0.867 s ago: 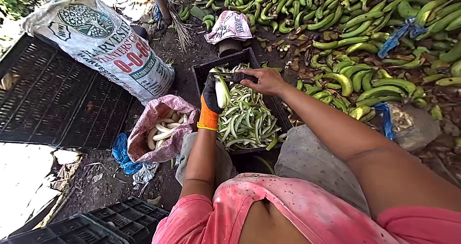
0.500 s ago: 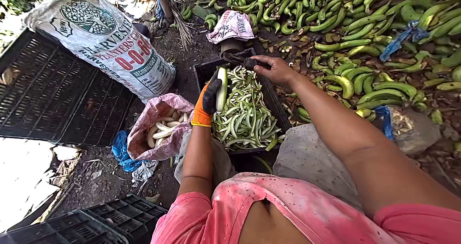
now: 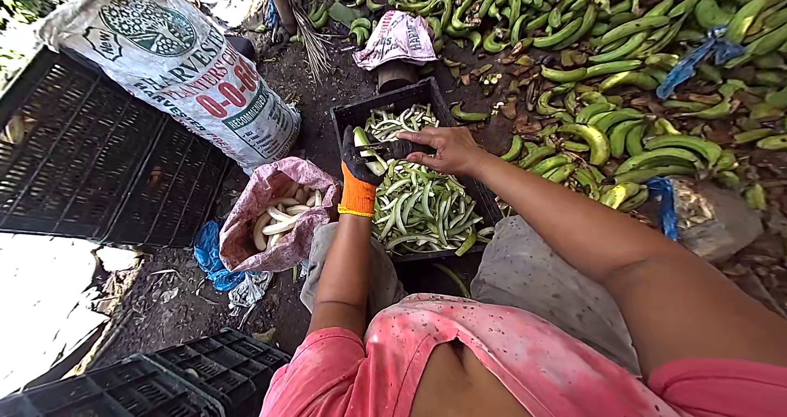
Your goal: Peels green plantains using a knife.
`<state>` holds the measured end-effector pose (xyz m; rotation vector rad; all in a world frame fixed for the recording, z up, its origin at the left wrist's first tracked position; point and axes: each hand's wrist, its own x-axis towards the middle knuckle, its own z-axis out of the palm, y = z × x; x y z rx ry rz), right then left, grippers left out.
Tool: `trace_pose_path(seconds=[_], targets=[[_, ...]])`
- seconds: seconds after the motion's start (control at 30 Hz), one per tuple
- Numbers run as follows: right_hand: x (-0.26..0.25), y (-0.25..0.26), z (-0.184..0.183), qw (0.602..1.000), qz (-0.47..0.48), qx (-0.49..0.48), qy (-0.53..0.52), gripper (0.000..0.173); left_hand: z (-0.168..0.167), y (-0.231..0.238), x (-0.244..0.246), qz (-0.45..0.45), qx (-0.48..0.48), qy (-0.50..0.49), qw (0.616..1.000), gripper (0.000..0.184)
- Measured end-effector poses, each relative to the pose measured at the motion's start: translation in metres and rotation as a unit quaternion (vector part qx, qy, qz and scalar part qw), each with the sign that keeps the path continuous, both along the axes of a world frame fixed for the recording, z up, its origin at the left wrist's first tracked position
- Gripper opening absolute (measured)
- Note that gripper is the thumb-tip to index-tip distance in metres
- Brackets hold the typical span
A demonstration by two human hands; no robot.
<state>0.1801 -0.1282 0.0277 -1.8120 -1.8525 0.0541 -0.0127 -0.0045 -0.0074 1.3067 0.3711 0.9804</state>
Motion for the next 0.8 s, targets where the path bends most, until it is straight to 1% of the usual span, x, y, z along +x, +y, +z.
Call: trace_pose_path(seconds=[0.03, 0.07, 0.1, 0.17, 0.2, 0.23, 0.27, 0.33, 0.37, 0.4, 0.5, 0.53, 0.63, 0.7, 0.8], targets=[[-0.002, -0.002, -0.001, 1.000, 0.012, 0.010, -0.010, 0.054, 0.003, 0.004, 0.002, -0.049, -0.121, -0.064, 0.989, 0.026], [-0.003, -0.004, -0.001, 1.000, 0.017, 0.010, -0.010, 0.053, 0.008, 0.009, 0.007, -0.080, -0.216, -0.115, 0.966, 0.035], [-0.003, -0.004, 0.000, 1.000, 0.014, 0.007, -0.005, 0.053, 0.016, 0.013, 0.017, -0.074, -0.268, -0.149, 0.949, 0.041], [-0.002, 0.001, 0.004, 1.000, -0.006, 0.004, 0.014, 0.053, 0.023, 0.015, 0.027, -0.061, -0.272, -0.168, 0.946, 0.042], [0.000, 0.004, 0.007, 0.999, -0.020, -0.006, 0.031, 0.053, 0.024, 0.013, 0.027, -0.068, -0.256, -0.163, 0.950, 0.042], [0.003, 0.008, 0.010, 0.998, -0.033, -0.020, 0.049, 0.053, 0.024, 0.007, 0.024, -0.074, -0.221, -0.145, 0.962, 0.041], [0.007, 0.011, 0.012, 0.996, -0.046, -0.036, 0.068, 0.053, 0.022, -0.001, 0.016, -0.079, -0.164, -0.107, 0.977, 0.041], [0.017, 0.015, 0.013, 0.990, -0.060, -0.065, 0.110, 0.054, 0.018, -0.006, 0.009, -0.072, -0.066, -0.024, 0.995, 0.041], [0.022, 0.017, 0.014, 0.986, -0.060, -0.074, 0.141, 0.053, 0.020, -0.007, 0.005, -0.079, -0.020, 0.017, 0.997, 0.042], [0.026, 0.017, 0.016, 0.979, -0.050, -0.084, 0.179, 0.053, 0.022, -0.006, 0.002, -0.091, 0.005, 0.048, 0.995, 0.045], [0.032, 0.012, 0.026, 0.942, -0.013, -0.117, 0.315, 0.047, 0.028, 0.001, -0.009, -0.124, 0.057, 0.117, 0.984, 0.052], [0.039, 0.010, 0.024, 0.938, -0.015, -0.128, 0.321, 0.046, 0.030, 0.004, -0.013, -0.135, 0.083, 0.137, 0.978, 0.054], [0.067, 0.005, 0.011, 0.953, -0.035, -0.137, 0.267, 0.048, 0.041, 0.007, -0.013, -0.148, 0.107, 0.152, 0.971, 0.058], [0.066, -0.002, 0.018, 0.962, -0.027, -0.104, 0.252, 0.049, 0.042, 0.016, -0.007, -0.156, 0.108, 0.144, 0.971, 0.059], [0.046, -0.009, 0.026, 0.979, -0.002, -0.072, 0.188, 0.046, 0.041, 0.011, -0.020, -0.139, 0.135, 0.197, 0.961, 0.051]])
